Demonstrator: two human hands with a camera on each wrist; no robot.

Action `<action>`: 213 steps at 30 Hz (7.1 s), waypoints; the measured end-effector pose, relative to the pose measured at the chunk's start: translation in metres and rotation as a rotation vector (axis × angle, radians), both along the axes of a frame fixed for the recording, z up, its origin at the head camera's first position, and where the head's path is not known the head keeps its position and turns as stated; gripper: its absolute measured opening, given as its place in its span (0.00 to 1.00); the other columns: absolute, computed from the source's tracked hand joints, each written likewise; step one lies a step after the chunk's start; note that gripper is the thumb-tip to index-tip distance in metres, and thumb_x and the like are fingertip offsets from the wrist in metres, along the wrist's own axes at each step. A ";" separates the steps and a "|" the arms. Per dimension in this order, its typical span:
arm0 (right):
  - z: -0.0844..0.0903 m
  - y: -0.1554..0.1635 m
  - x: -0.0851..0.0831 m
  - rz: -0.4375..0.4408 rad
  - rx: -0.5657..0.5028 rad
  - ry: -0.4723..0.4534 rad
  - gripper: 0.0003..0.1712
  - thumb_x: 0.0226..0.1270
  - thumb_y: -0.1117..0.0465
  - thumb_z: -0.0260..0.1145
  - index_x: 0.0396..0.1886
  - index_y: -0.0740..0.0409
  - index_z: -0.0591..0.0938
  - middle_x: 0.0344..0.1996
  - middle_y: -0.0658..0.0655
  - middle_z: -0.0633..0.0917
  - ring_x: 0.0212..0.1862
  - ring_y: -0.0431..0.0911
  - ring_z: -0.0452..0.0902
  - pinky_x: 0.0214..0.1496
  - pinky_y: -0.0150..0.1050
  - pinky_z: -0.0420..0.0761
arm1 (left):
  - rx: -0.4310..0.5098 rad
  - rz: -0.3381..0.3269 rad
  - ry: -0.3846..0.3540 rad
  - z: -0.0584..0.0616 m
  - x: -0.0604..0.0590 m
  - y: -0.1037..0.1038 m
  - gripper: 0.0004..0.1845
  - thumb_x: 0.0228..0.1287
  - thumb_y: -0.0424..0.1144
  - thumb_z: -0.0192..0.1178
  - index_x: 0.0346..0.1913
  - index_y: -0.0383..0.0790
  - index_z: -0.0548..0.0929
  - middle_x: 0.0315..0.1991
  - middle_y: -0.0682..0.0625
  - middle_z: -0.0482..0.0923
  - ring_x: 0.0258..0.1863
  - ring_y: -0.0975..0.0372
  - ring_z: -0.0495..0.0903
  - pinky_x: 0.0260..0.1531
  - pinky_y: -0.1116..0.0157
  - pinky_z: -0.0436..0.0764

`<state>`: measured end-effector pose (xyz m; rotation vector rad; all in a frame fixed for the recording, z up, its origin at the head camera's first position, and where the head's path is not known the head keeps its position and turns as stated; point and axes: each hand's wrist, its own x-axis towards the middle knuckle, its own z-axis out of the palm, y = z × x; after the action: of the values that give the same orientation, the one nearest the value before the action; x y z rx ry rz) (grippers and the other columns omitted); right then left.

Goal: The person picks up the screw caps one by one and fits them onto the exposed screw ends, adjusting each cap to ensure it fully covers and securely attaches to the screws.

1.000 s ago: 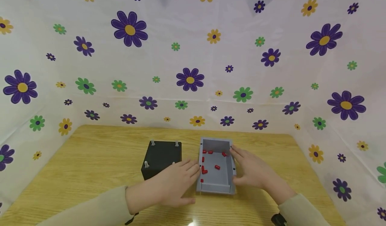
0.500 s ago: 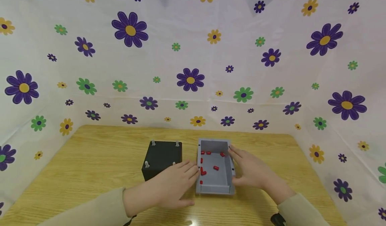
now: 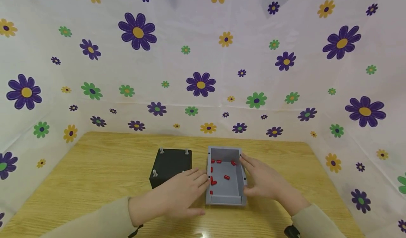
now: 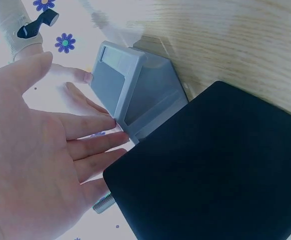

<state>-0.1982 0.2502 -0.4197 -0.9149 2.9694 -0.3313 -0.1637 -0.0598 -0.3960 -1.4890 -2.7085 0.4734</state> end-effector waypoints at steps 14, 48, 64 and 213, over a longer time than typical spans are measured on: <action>0.000 0.000 0.000 -0.006 0.004 -0.005 0.55 0.57 0.48 0.74 0.79 0.70 0.67 0.79 0.68 0.69 0.74 0.67 0.73 0.70 0.63 0.78 | 0.091 0.051 -0.007 0.014 -0.008 -0.003 0.39 0.78 0.71 0.45 0.76 0.47 0.75 0.74 0.48 0.74 0.79 0.54 0.68 0.80 0.54 0.66; -0.003 0.001 0.000 -0.010 -0.008 -0.005 0.55 0.57 0.47 0.73 0.80 0.70 0.66 0.80 0.67 0.68 0.75 0.67 0.72 0.71 0.63 0.77 | 0.217 0.199 -0.031 0.040 -0.028 -0.035 0.39 0.79 0.69 0.46 0.80 0.46 0.70 0.78 0.44 0.71 0.81 0.49 0.65 0.82 0.48 0.62; -0.004 0.002 0.000 -0.008 -0.018 -0.022 0.55 0.58 0.47 0.73 0.81 0.69 0.65 0.80 0.67 0.67 0.75 0.67 0.71 0.71 0.64 0.77 | 0.282 0.255 -0.055 0.035 -0.042 -0.055 0.37 0.80 0.65 0.51 0.77 0.42 0.73 0.75 0.41 0.73 0.77 0.47 0.69 0.79 0.47 0.66; -0.007 0.003 0.000 -0.010 -0.039 -0.014 0.55 0.59 0.49 0.73 0.81 0.68 0.64 0.81 0.66 0.66 0.76 0.66 0.70 0.72 0.64 0.76 | 1.803 0.878 -1.223 -0.064 -0.058 -0.109 0.37 0.76 0.32 0.56 0.83 0.31 0.56 0.79 0.37 0.57 0.48 0.74 0.81 0.51 0.77 0.81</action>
<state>-0.1983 0.2533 -0.4271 -0.8977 2.9662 -0.3960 -0.2212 -0.1692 -0.4605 0.1622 -2.0885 -2.6762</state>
